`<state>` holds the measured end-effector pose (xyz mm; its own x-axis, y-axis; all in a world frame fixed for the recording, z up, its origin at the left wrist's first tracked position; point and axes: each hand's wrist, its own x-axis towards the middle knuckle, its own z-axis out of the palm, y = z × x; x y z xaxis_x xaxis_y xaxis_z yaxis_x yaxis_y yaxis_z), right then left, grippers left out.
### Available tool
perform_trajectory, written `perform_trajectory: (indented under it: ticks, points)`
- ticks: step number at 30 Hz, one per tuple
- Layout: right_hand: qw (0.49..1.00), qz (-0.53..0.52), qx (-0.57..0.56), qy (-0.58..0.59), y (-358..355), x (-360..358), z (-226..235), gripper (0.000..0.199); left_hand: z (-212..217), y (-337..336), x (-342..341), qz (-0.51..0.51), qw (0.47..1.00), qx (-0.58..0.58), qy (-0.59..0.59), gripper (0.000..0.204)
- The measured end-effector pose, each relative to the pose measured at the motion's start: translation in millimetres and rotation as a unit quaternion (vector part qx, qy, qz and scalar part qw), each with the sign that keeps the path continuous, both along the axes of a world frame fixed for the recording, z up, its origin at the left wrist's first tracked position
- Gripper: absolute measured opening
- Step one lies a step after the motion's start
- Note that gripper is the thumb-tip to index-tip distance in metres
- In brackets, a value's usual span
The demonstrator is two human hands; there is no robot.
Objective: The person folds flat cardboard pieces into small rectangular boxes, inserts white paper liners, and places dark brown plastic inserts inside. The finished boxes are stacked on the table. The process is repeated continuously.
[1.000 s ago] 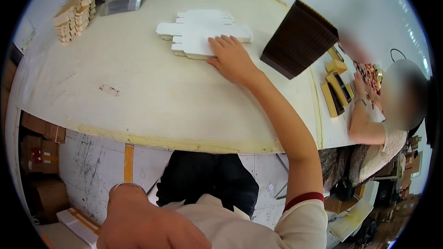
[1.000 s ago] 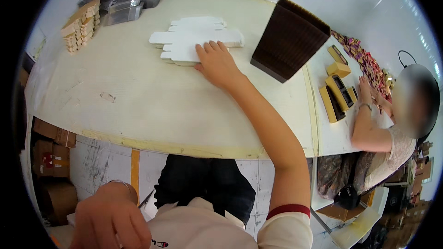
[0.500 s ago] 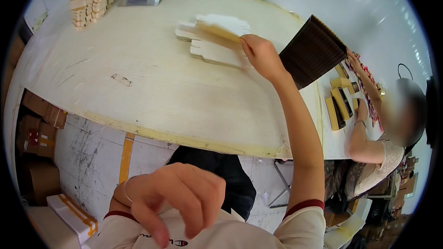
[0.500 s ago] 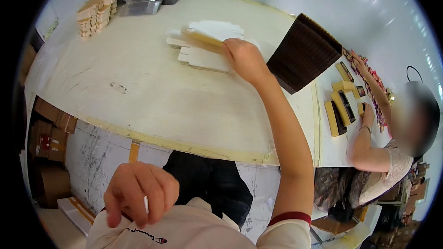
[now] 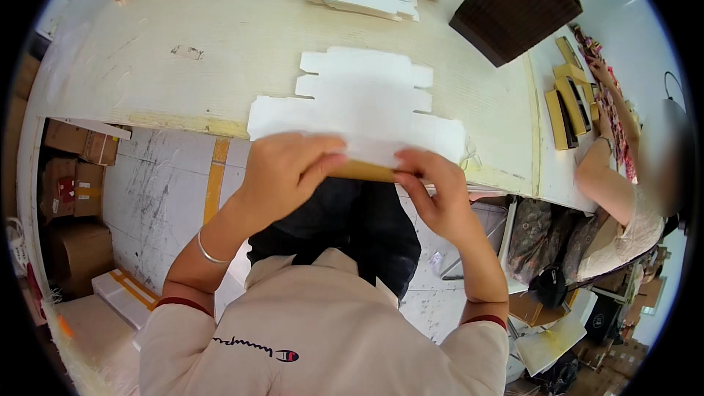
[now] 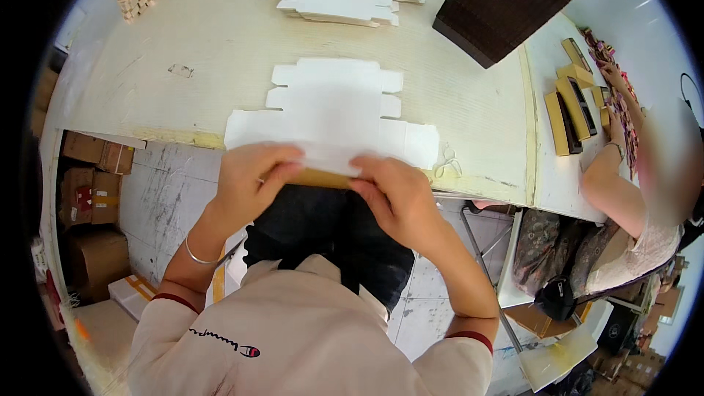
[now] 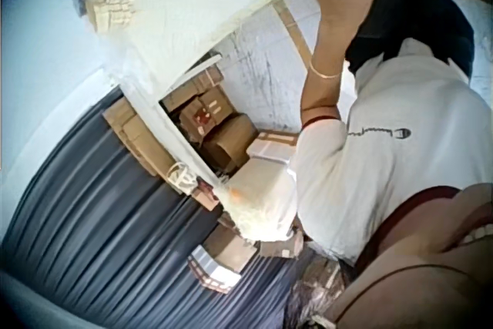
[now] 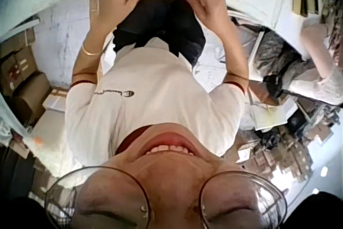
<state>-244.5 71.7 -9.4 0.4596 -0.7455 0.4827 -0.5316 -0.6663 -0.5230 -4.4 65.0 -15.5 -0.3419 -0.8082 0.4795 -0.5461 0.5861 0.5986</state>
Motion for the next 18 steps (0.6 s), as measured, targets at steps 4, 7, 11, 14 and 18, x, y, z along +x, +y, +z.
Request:
perform_trajectory:
  ticks: [4, 7, 11, 14, 18]
  points:
    - [0.973, -0.065, -0.197, 0.097, -6.8, 10.1, -3.0, 0.019, 5.4, -20.5, -15.5, 0.06, 0.994, -0.073, -0.053, 0.014]
    - [0.956, -0.02, -0.244, 0.16, 3.6, 12.8, -9.5, 0.024, 1.6, -27.1, -11.9, 0.002, 0.992, -0.097, -0.081, 0.016]
    - [0.971, -0.027, -0.179, 0.154, -2.7, 8.4, -16.2, 0.023, 6.7, -18.2, -14.9, -0.07, 0.99, -0.097, -0.079, 0.015]
    - [0.985, -0.023, -0.085, 0.149, -6.9, 16.0, -1.2, 0.023, 7.8, -18.4, -13.0, -0.057, 0.993, -0.063, -0.079, 0.011]
    - [0.985, -0.001, 0.101, 0.143, -34.8, 20.5, 26.0, 0.023, 20.5, -42.4, -9.6, -0.068, 0.985, 0.097, -0.127, 0.011]
